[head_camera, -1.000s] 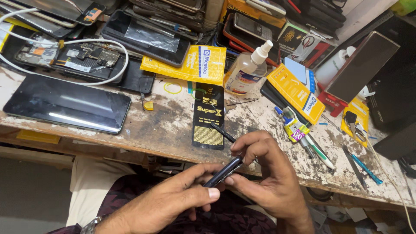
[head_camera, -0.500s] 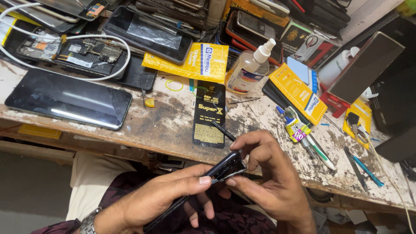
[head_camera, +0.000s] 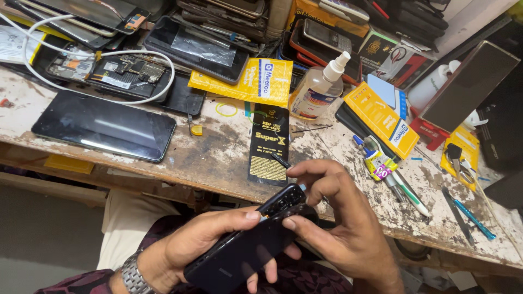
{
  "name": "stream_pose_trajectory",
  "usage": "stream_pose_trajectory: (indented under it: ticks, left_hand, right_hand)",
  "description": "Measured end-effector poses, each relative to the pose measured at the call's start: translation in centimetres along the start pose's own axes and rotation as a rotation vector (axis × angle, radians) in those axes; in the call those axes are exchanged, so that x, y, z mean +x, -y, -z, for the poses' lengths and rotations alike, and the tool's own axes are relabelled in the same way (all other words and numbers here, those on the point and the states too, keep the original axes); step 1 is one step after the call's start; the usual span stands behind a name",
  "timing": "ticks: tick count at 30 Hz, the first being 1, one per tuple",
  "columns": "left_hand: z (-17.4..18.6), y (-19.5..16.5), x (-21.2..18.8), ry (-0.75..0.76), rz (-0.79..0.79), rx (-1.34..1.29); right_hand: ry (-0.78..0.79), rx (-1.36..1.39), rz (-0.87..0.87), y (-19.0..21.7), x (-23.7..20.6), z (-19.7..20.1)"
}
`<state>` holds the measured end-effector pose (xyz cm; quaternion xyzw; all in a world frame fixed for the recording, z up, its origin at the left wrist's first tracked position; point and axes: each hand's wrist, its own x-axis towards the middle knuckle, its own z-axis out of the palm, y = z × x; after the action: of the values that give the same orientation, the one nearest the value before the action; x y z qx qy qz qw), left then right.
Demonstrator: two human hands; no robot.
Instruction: The person assembles a smartphone by aligning and pressing the back cover onto the chassis. They repeatedly check the fit around the edges and camera module, then remove the cover to reposition internal components before reseating the cover again.
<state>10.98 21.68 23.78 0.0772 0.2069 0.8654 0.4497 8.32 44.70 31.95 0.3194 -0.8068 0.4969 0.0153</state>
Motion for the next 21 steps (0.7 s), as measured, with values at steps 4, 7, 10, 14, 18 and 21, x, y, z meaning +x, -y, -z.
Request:
stream_pose_trajectory:
  ticks: [4,7,10,14,18,21]
  left_hand:
    - [-0.3,0.4,0.3,0.018,0.006,-0.031]
    - [-0.5,0.4,0.9,0.064,0.006,-0.06]
    - [-0.8,0.4,1.6,0.046,0.027,-0.13]
    - [-0.5,-0.1,2.3,0.014,-0.021,-0.143]
    - [0.1,-0.7,2.5,0.051,-0.023,-0.126]
    - [0.3,-0.9,2.9,0.013,-0.019,-0.103]
  right_hand:
    - [-0.002,-0.002,-0.019,0.4,0.0,0.4]
    - [-0.005,0.01,-0.028,0.0,0.2,0.8]
    - [-0.021,-0.012,-0.032,-0.6,0.3,1.0]
    - [-0.002,-0.116,-0.048,-1.7,0.7,0.9]
    - [-0.105,0.105,-0.168,-2.5,1.1,-0.3]
    - [-0.181,0.309,-0.239,-2.9,1.4,-0.8]
